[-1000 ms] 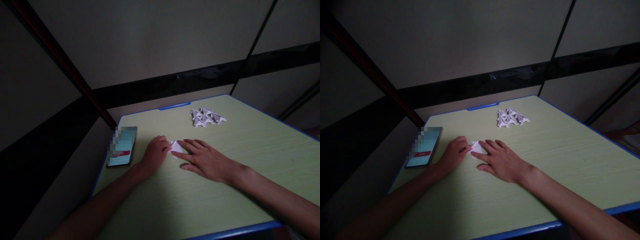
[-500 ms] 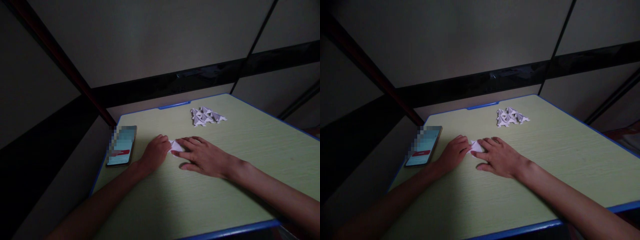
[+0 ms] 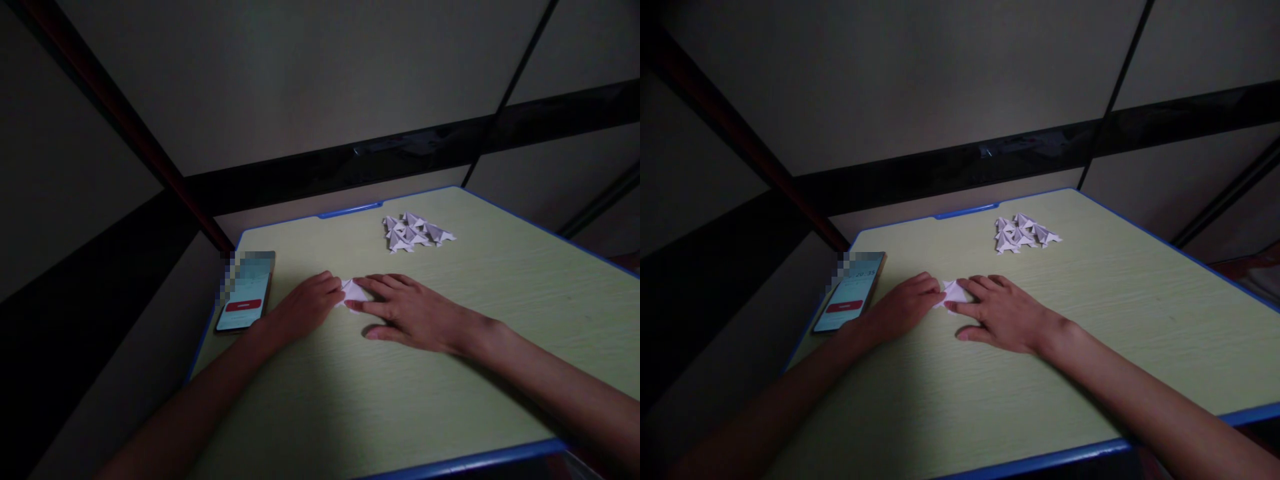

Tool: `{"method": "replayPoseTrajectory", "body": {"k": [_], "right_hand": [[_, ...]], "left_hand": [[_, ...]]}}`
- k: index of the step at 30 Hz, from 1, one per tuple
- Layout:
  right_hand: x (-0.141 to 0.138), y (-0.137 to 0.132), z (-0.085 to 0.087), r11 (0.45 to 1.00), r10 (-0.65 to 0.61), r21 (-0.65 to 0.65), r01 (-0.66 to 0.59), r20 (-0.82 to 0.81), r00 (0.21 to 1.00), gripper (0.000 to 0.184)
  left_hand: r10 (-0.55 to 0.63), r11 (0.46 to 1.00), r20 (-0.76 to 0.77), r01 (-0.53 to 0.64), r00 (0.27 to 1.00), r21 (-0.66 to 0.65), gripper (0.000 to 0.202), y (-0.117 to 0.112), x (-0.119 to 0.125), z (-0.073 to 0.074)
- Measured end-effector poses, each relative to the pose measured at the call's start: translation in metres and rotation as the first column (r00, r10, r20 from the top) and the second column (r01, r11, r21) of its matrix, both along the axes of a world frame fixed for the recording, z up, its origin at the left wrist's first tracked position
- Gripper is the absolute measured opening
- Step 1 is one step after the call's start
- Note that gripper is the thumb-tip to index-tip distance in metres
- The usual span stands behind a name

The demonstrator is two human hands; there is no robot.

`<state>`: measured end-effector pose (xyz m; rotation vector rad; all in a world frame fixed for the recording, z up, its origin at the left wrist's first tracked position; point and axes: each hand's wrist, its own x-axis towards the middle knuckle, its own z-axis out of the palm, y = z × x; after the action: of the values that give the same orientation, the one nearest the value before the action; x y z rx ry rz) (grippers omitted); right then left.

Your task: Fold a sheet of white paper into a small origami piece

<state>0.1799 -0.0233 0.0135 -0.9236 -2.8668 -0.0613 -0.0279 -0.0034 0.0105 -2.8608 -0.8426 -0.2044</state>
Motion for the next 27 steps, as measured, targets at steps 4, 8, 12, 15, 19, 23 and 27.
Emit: {"method": "replayPoseTrajectory", "body": {"k": [4, 8, 12, 15, 19, 23, 27], "right_hand": [[0.0, 0.0, -0.001, 1.0, -0.005, 0.004, 0.005, -0.001, 1.0, 0.049], [0.0, 0.0, 0.0, 1.0, 0.001, -0.004, -0.001, 0.002, 1.0, 0.048], [-0.001, 0.0, 0.0, 1.0, 0.001, -0.009, -0.001, -0.003, 1.0, 0.048], [-0.001, 0.0, 0.0, 1.0, 0.003, -0.008, -0.003, -0.004, 1.0, 0.048], [-0.001, 0.0, 0.0, 1.0, 0.003, -0.008, -0.004, -0.005, 1.0, 0.047], [-0.001, 0.0, 0.0, 1.0, 0.002, -0.005, -0.002, -0.013, 1.0, 0.047], [-0.001, 0.0, 0.0, 1.0, 0.004, -0.006, -0.004, -0.019, 1.0, 0.046]], "left_hand": [[-0.02, 1.0, 0.059, 0.019, 0.998, 0.005, 0.02, 0.001, -0.001, 0.0], [-0.032, 0.999, 0.072, 0.033, 0.997, -0.019, 0.021, 0.003, -0.003, -0.002], [-0.042, 0.999, 0.074, 0.041, 0.996, 0.013, 0.023, 0.003, -0.004, -0.008], [-0.024, 0.999, 0.068, 0.021, 0.997, 0.044, 0.026, 0.002, -0.004, -0.01], [-0.009, 0.999, 0.048, 0.006, 0.999, 0.051, 0.028, 0.001, -0.003, -0.011], [0.009, 0.999, 0.057, -0.011, 0.998, 0.033, 0.028, 0.002, -0.003, -0.013], [0.023, 1.0, 0.071, -0.022, 0.997, -0.018, 0.03, 0.003, -0.002, -0.013]]}}
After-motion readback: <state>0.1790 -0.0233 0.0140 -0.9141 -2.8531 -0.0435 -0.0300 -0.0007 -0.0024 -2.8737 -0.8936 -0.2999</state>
